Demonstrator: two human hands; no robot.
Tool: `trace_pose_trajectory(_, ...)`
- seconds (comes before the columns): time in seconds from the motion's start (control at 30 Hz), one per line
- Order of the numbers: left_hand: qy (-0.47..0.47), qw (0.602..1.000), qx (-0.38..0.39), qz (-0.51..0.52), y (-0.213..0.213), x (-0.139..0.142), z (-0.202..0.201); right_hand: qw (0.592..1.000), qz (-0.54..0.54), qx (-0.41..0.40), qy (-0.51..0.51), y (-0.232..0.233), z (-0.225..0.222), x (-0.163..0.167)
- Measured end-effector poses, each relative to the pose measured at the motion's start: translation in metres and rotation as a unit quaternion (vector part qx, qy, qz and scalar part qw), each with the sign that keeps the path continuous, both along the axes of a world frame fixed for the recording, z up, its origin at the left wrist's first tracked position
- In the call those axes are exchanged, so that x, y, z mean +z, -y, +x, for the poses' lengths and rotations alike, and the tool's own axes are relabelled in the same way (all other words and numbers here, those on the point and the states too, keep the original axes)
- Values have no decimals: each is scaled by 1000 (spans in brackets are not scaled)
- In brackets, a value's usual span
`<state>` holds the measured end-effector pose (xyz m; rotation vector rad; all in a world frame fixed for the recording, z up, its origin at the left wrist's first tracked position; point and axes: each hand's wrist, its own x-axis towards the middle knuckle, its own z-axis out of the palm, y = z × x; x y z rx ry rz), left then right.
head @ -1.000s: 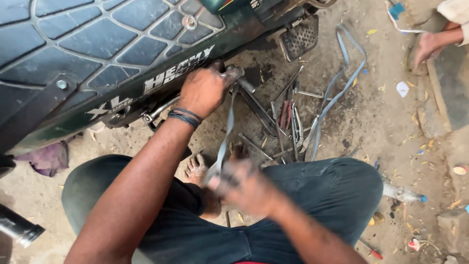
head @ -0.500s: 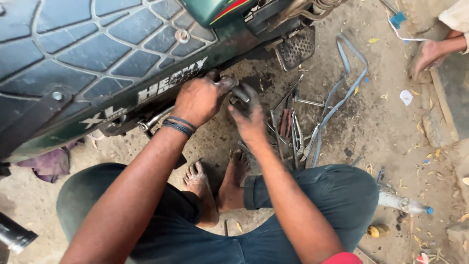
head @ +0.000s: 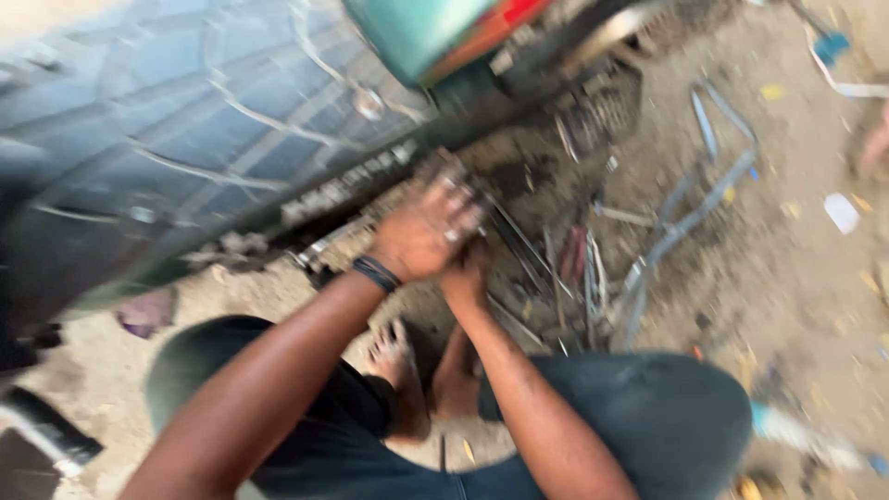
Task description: The person crouches beside a motorcycle and uses a spanner to loosen and work on a bolt on the footrest/brake area near the rear wheel, repeatedly turning the tool and repositioning their grip while holding the component with the other hand.
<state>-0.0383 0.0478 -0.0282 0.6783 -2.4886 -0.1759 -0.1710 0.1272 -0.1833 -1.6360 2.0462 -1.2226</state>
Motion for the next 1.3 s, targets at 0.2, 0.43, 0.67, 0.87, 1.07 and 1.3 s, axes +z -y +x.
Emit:
trace_pose_trajectory(0.2,62,998,-20,2,25,9,-24,997,57,4,60,-14,17,13)
trace_pose_trajectory(0.43,158,985,-11,66,32,29,-39,993,67,42,83,-31,42,74)
trace_pose_trajectory(0.67,158,985,-53,44,33,42,-43,986,38,100,131,-36,51,120)
trace_pose_trajectory(0.87,127,990,-53,41,24,55,-33,990,-19,108,90,-41,44,131)
trace_pose_trajectory(1.07,121,980,-57,149,12,76,8,990,-27,125,67,-50,41,120)
trace_pose_trajectory(1.3,34,985,-42,162,26,76,32,989,6,107,106,-36,35,122)
